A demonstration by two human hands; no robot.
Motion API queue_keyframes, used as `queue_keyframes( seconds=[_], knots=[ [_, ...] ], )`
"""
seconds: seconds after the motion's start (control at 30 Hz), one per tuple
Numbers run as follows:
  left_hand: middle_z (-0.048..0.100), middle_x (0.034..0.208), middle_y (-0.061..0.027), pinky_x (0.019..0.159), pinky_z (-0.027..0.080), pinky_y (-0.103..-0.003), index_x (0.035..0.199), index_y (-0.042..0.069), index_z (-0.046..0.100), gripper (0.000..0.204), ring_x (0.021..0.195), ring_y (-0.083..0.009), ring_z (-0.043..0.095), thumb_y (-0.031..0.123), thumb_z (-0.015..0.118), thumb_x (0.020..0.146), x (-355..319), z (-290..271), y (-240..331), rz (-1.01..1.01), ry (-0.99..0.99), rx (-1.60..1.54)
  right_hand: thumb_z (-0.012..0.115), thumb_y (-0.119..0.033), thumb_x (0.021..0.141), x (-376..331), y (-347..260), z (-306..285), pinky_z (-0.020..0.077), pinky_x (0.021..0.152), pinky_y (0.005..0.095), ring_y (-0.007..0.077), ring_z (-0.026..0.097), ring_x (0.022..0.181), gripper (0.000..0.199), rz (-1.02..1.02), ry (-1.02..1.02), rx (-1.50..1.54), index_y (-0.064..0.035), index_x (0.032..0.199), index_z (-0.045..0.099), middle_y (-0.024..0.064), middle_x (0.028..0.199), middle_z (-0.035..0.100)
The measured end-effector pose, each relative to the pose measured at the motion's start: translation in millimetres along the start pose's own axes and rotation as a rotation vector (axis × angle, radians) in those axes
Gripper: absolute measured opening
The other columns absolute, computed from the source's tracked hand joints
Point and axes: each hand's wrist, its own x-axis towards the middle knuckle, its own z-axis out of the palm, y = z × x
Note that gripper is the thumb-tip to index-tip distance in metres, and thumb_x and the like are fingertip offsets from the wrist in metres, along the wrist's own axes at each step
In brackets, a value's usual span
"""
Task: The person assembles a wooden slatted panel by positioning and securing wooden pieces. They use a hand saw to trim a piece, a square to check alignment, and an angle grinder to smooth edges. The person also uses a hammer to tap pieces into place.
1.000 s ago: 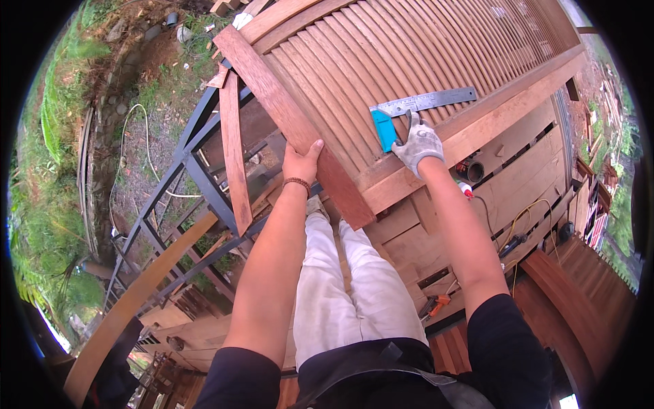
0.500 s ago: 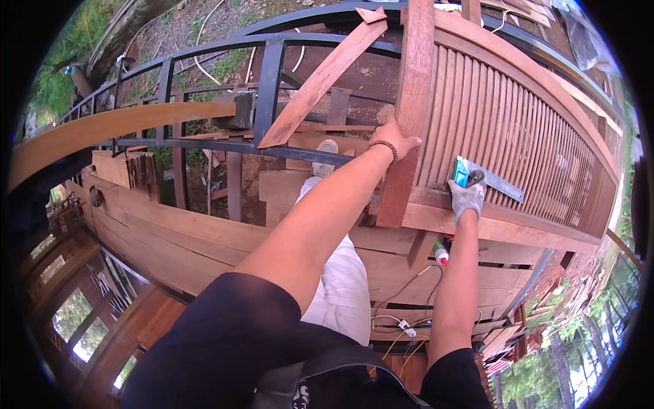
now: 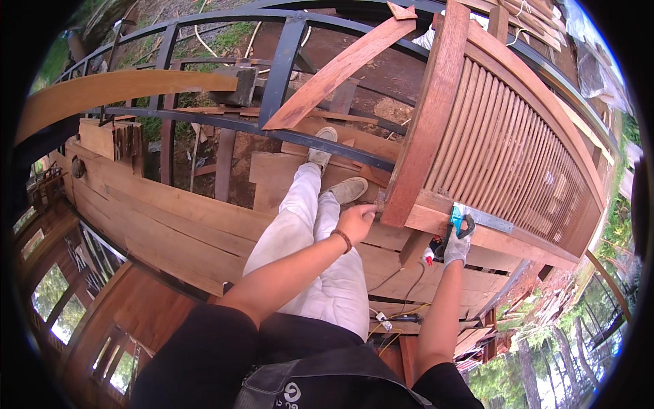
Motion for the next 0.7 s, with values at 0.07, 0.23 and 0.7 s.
queue_keyframes(
  seconds=[0.07, 0.23, 0.7],
  knots=[
    [0.068, 0.120, -0.0193, 0.096, 0.048, -0.034, 0.126, 0.001, 0.063, 0.034, 0.112, -0.0290, 0.065, 0.014, 0.056, 0.096, -14.6, 12.8, -14.1, 0.040, 0.030, -0.049, 0.065, -0.010, 0.089, -23.0, -66.7, 1.4, 0.0489, 0.095, 0.0409, 0.0328, 0.064, 0.112, 0.062, 0.081, -0.033, -0.062, -0.0194, 0.144, 0.038, 0.0153, 0.126, 0.063],
    [0.067, 0.124, -0.0181, 0.098, 0.047, -0.032, 0.129, 0.000, 0.061, 0.036, 0.114, -0.0251, 0.064, 0.014, 0.055, 0.096, -18.7, 20.1, 1.4, 0.067, 0.008, -0.015, 0.066, -0.006, 0.086, -15.6, -34.4, -1.0, 0.0513, 0.087, 0.0401, 0.0286, 0.068, 0.100, 0.067, -0.051, 0.044, -0.142, -0.0222, 0.145, 0.038, 0.0148, 0.112, 0.068],
    [0.069, 0.114, -0.0217, 0.090, 0.049, -0.032, 0.134, 0.008, 0.058, 0.039, 0.103, -0.0338, 0.067, 0.017, 0.055, 0.096, -24.9, 16.8, 3.8, 0.009, -0.099, -0.011, 0.068, -0.010, 0.082, -30.1, -73.1, -19.3, 0.0493, 0.096, 0.0461, 0.0379, 0.061, 0.112, 0.047, 0.117, 0.013, -0.428, -0.0139, 0.127, 0.058, 0.0182, 0.123, 0.062]
  ],
)
